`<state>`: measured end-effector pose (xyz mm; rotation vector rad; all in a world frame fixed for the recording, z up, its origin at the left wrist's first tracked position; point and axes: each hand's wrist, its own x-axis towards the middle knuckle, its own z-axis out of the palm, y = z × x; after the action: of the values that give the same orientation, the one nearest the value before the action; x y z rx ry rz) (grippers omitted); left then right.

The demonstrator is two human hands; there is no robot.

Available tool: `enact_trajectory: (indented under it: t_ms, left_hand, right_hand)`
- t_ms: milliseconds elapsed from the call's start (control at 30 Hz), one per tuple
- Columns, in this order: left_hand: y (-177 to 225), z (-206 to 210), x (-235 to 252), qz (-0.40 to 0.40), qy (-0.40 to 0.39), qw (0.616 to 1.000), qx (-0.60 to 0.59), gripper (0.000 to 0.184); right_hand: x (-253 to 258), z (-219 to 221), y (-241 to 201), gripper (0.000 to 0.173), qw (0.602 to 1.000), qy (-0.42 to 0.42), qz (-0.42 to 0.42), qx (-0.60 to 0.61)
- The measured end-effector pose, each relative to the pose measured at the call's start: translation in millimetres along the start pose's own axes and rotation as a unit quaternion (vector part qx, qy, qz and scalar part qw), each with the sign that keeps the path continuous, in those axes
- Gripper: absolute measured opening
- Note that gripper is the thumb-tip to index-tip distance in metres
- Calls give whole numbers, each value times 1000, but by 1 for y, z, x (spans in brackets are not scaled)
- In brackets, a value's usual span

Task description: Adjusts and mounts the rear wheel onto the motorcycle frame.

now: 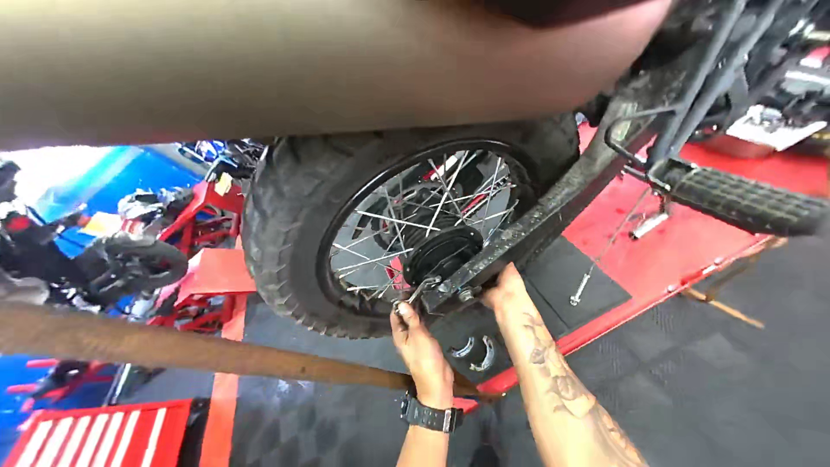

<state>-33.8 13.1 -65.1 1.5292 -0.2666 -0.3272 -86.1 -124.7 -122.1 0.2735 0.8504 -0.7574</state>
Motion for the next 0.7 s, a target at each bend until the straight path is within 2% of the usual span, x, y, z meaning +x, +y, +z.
enact_trajectory:
  t_ms: [133,267,400,700]
  left_hand:
    - [-7,1,0,23,28,999,18,44]
    - [-10,-1,2,40,38,998,20,38]
    - [-12,-3,7,38,43,998,-4,34]
    - [-10,-6,13,55,48,996,52,28]
  right_hand:
    - [8,-4,2,43,997,-24,-49,-46]
    - [5,-4,9,41,995,-26,-89,-35]
    - [8,-3,8,43,993,-39,-106,-28]
    - [17,-5,11,40,990,-47,-130,-38]
